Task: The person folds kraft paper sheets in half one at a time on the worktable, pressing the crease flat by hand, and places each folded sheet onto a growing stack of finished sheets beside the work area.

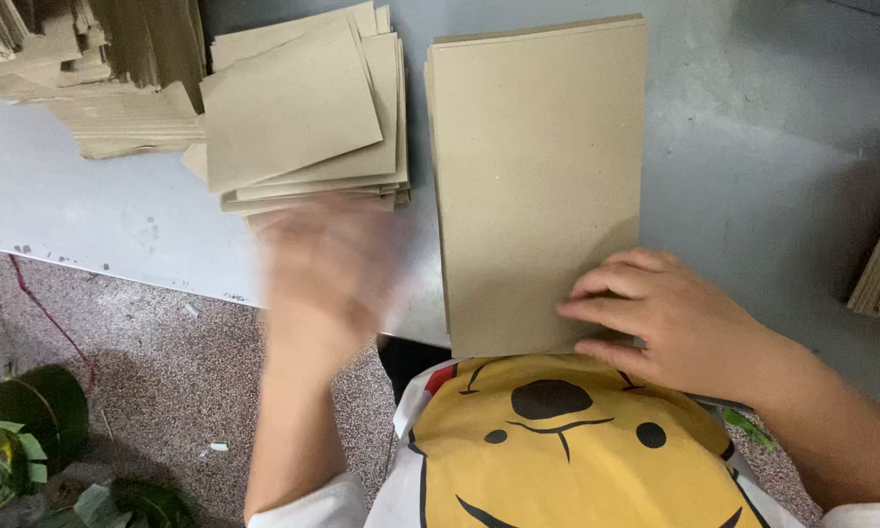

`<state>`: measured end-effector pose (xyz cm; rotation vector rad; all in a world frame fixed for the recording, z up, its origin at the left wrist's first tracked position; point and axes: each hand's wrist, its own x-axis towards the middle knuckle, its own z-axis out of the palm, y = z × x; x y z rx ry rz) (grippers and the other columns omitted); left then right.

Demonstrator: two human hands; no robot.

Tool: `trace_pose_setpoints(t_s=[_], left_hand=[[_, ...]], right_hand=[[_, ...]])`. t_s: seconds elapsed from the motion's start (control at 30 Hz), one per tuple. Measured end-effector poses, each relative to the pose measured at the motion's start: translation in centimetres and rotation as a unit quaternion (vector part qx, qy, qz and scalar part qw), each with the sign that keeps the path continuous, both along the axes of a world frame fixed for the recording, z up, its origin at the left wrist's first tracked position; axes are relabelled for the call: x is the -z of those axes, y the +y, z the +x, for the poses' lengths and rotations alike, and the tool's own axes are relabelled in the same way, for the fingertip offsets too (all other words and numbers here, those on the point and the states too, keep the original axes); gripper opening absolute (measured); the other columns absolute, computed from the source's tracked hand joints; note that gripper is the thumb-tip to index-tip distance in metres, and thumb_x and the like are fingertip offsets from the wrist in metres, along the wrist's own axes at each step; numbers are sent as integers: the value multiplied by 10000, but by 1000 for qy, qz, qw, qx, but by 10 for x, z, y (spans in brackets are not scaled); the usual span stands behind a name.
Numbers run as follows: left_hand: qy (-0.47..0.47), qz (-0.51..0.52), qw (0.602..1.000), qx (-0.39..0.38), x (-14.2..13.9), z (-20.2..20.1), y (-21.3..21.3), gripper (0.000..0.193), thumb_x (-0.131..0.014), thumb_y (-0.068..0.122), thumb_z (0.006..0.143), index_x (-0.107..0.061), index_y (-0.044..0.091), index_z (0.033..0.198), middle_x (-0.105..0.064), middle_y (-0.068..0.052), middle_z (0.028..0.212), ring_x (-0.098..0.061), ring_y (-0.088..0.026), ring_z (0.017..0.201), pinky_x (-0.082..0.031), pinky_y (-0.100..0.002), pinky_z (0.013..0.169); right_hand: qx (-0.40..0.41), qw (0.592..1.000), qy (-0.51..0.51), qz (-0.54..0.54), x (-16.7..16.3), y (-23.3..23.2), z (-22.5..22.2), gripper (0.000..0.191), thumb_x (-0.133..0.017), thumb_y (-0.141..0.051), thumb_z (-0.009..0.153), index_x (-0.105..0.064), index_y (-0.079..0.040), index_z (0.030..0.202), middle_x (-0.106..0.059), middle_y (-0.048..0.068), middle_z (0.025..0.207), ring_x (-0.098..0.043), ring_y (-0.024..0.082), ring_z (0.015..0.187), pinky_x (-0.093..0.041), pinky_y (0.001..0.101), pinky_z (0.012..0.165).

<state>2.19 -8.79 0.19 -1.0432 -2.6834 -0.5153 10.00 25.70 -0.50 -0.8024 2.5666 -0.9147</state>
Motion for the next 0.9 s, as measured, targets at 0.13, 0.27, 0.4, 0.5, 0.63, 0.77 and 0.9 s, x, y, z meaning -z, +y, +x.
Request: trace_pose_setpoints(t_s=[0.13, 0.27, 0.4, 0.5, 0.63, 0.77, 0.9], left_hand=[[-220, 70, 959, 164, -10, 20, 42, 543, -837, 310, 703, -697, 104, 1185, -596, -117, 1379, -533, -361, 1336, -403, -519, 1148], [-198, 84, 970, 111, 6, 7, 48, 432, -792, 127, 710, -705, 108, 1133, -616, -116, 1427, -554, -329, 1362, -473, -452, 1119], [-138, 113, 980, 86, 19, 7, 43, 349, -784, 74, 772, -683, 141, 1100, -740, -31, 1227, -679, -273, 1224, -551, -412, 1037], [-155, 166, 973, 33, 24, 9, 49, 321, -774, 112, 844, -675, 136, 1149, -758, -23, 1018, -734, -261, 987, -580, -395, 856], [-174, 185, 959, -127, 34, -2, 77, 587, -786, 252, 941, -486, -30, 1359, -675, -42, 742, -651, -233, 600, -527, -353, 573], [-22, 102, 980, -169, 35, -12, 96, 430, -787, 219, 944, -680, 25, 1313, -640, -57, 661, -595, -240, 486, -472, -373, 474], [-14, 96, 980, -174, 29, -17, 102, 151, -750, 207, 1014, -716, 143, 1147, -670, -45, 809, -654, -254, 654, -514, -369, 574]], right_hand=[[13, 999, 34, -23, 10, 11, 11, 207, -767, -295, 834, -720, -177, 998, -761, 6, 1114, -657, 242, 1133, -491, 412, 983], [172, 960, -90, -200, 14, 19, 22, 123, -716, -209, 952, -682, -151, 1055, -790, 14, 1144, -749, 158, 1189, -596, 345, 1016], [146, 959, 24, -240, 13, 25, 18, 527, -843, -328, 717, -629, -120, 1151, -717, 109, 1187, -628, 268, 1243, -499, 417, 1062], [201, 970, 60, -125, 18, 28, 8, 545, -837, -253, 711, -633, -80, 1186, -711, 165, 1172, -640, 320, 1174, -500, 434, 1011], [362, 919, 1, -158, 42, 17, -9, 453, -769, -111, 980, -557, -60, 1377, -718, 90, 1021, -673, 186, 943, -539, 302, 842], [362, 917, 92, -143, 52, 13, -25, 513, -741, -94, 1109, -447, -7, 1520, -676, 69, 886, -662, 121, 789, -555, 237, 777], [364, 920, 116, -88, 43, 6, -38, 492, -771, -97, 1089, -487, -19, 1483, -665, 64, 833, -657, 122, 726, -550, 258, 713]])
